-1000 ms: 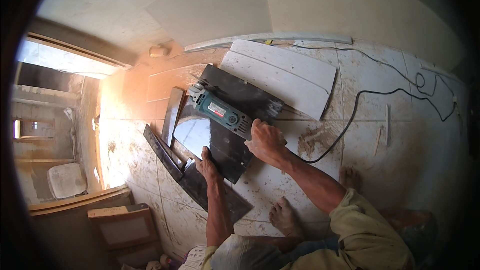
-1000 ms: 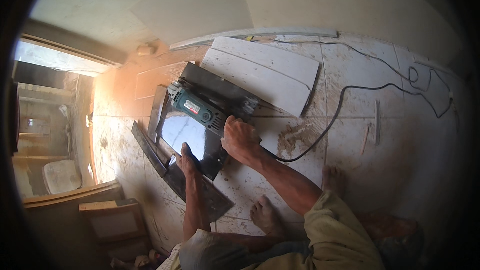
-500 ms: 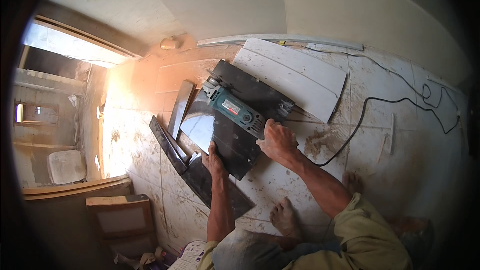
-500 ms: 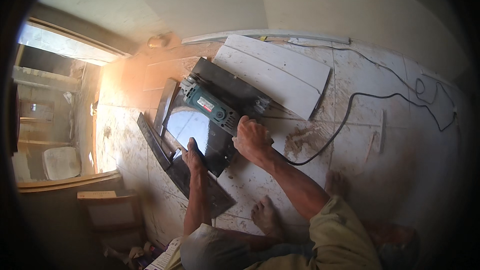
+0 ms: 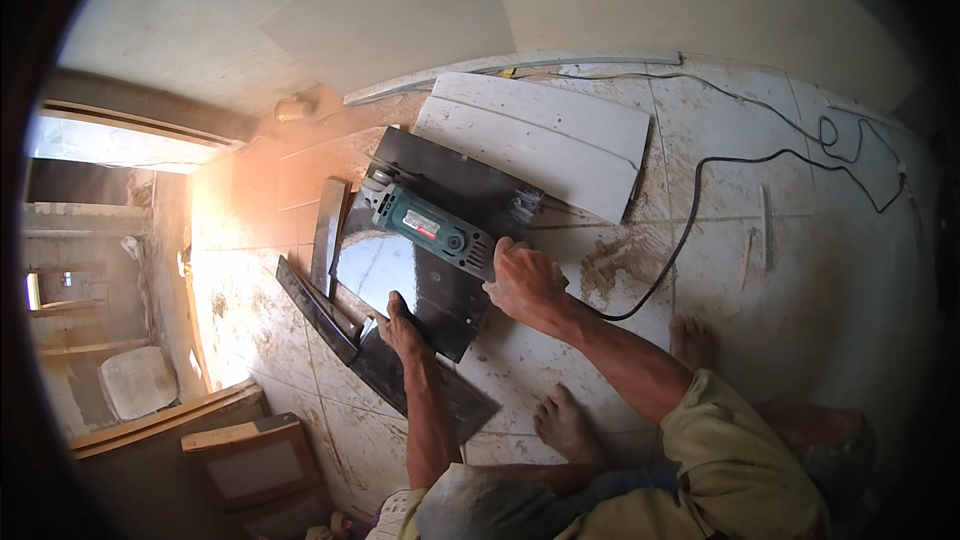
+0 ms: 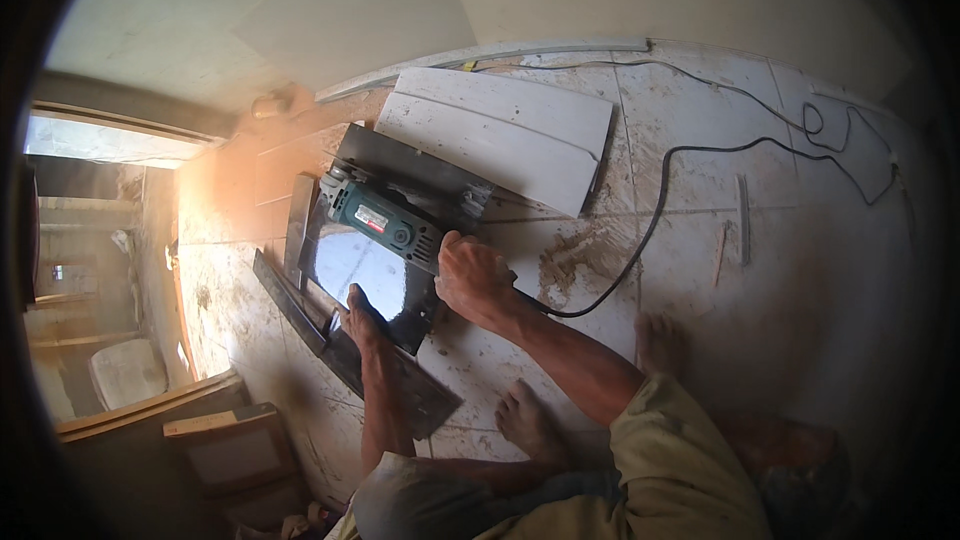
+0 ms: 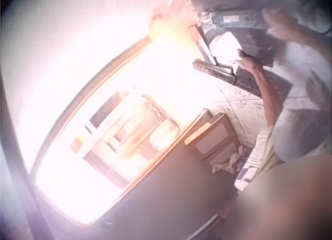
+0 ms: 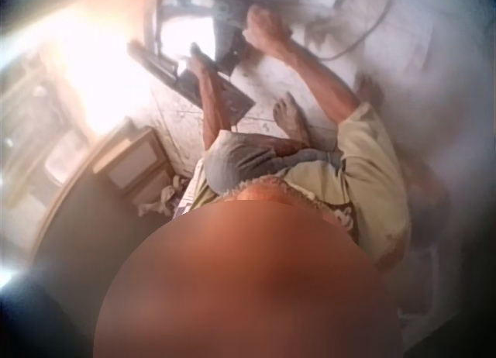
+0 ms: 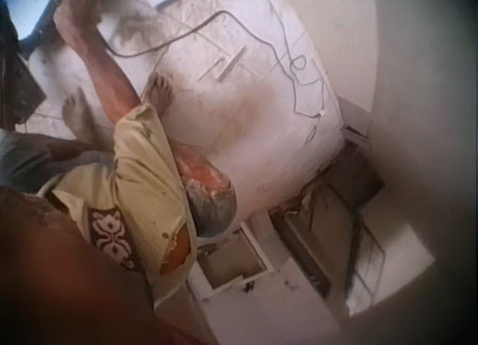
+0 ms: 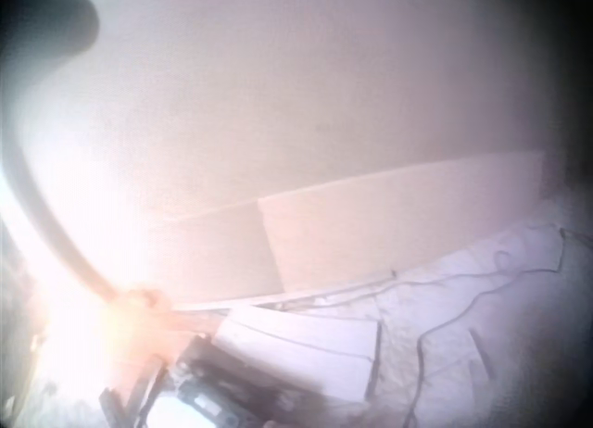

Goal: The person uses an angle grinder to cut several dark floor tiles on the floor.

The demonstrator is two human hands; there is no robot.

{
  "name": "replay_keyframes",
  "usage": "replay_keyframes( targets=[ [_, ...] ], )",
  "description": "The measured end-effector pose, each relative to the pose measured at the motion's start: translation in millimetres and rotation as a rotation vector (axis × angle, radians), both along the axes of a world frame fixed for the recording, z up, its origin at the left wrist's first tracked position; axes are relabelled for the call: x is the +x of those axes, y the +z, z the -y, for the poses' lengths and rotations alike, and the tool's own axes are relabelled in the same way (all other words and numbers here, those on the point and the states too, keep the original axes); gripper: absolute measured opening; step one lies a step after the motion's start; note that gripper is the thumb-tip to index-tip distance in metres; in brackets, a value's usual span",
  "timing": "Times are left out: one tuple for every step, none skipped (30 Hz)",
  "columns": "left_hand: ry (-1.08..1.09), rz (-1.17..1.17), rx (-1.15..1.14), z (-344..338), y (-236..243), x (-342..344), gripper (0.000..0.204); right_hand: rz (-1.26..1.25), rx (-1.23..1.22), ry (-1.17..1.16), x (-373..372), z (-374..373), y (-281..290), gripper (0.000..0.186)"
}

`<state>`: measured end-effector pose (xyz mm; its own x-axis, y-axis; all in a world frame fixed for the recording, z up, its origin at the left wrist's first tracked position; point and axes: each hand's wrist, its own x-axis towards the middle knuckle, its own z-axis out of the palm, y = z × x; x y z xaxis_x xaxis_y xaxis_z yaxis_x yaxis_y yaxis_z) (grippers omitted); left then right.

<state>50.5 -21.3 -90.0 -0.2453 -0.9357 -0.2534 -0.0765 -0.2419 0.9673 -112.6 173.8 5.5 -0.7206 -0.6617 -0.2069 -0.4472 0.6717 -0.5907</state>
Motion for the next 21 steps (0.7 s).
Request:
replay_keyframes(
  targets=[
    [0.034,0.016,0.008,0.2,-1.7,0.3,0.088,0.004,0.002,-0.005,0.4,-0.9,1.1,0.033],
    [0.031,0.020,0.009,3.1,-3.4,1.1,0.088,0.008,0.004,-0.003,0.8,-1.2,3.8,0.031],
    [0.018,-0.028,-0.004,6.5,-5.0,1.9,0.089,0.012,0.006,-0.001,1.6,-1.3,5.3,0.029],
    [0.005,-0.076,-0.017,8.6,-6.7,3.4,0.090,0.015,0.005,-0.003,2.7,-1.2,4.6,0.029],
    [-0.001,-0.074,-0.012,6.1,-5.1,0.8,0.090,-0.008,-0.009,-0.014,2.8,-2.4,1.5,0.028],
    [-0.009,-0.093,-0.002,4.0,-3.0,-1.1,0.090,-0.032,-0.024,-0.024,3.1,-3.5,-1.5,0.027],
    [-0.017,-0.112,0.008,1.6,-1.1,-3.0,0.091,-0.029,-0.020,-0.029,3.5,-4.4,-4.3,0.027],
    [-0.020,-0.110,0.009,0.7,0.6,-3.8,0.091,-0.032,-0.023,-0.036,4.2,-4.2,-6.1,0.025],
    [-0.010,-0.098,0.010,-0.6,1.9,-4.8,0.092,-0.035,-0.025,-0.044,4.6,-4.9,-7.0,0.024],
    [0.000,-0.085,0.012,-2.1,3.0,-5.7,0.093,-0.034,-0.023,-0.047,4.7,-6.4,-6.8,0.024],
    [0.000,-0.083,0.010,0.7,0.8,-2.6,0.093,-0.029,-0.030,-0.039,4.8,-6.7,-4.5,0.023],
    [-0.015,-0.073,0.018,4.4,-1.0,0.7,0.094,-0.024,-0.036,-0.032,4.9,-6.9,-2.6,0.021],
    [-0.031,-0.062,0.025,7.9,-2.9,3.9,0.095,-0.022,-0.038,-0.031,5.2,-6.9,-1.2,0.021],
    [-0.032,-0.060,0.026,8.4,-2.8,4.3,0.095,-0.024,-0.041,-0.027,5.3,-7.5,-0.7,0.021],
    [-0.029,-0.070,0.029,8.8,-2.8,4.6,0.095,-0.025,-0.044,-0.022,5.5,-7.8,-0.6,0.020],
    [-0.026,-0.079,0.031,9.0,-3.0,4.9,0.096,-0.024,-0.044,-0.022,5.7,-7.9,-0.8,0.020],
    [-0.030,-0.078,0.036,3.8,0.4,0.7,0.096,-0.029,-0.036,-0.028,5.3,-9.5,-2.5,0.020],
    [-0.022,-0.020,-0.007,-2.8,4.6,-3.6,0.083,-0.034,-0.028,-0.033,5.1,-11.2,-4.0,0.020],
    [-0.014,0.038,-0.051,-7.7,7.1,-6.9,0.073,-0.032,-0.024,-0.038,4.9,-13.2,-4.8,0.020],
    [-0.013,0.039,-0.053,-6.0,6.4,-5.3,0.073,-0.032,-0.030,-0.034,5.5,-13.3,-2.5,0.020],
    [-0.005,0.014,-0.059,-3.2,4.7,-3.8,0.073,-0.031,-0.036,-0.031,6.1,-13.4,-1.0,0.020]
  ],
)
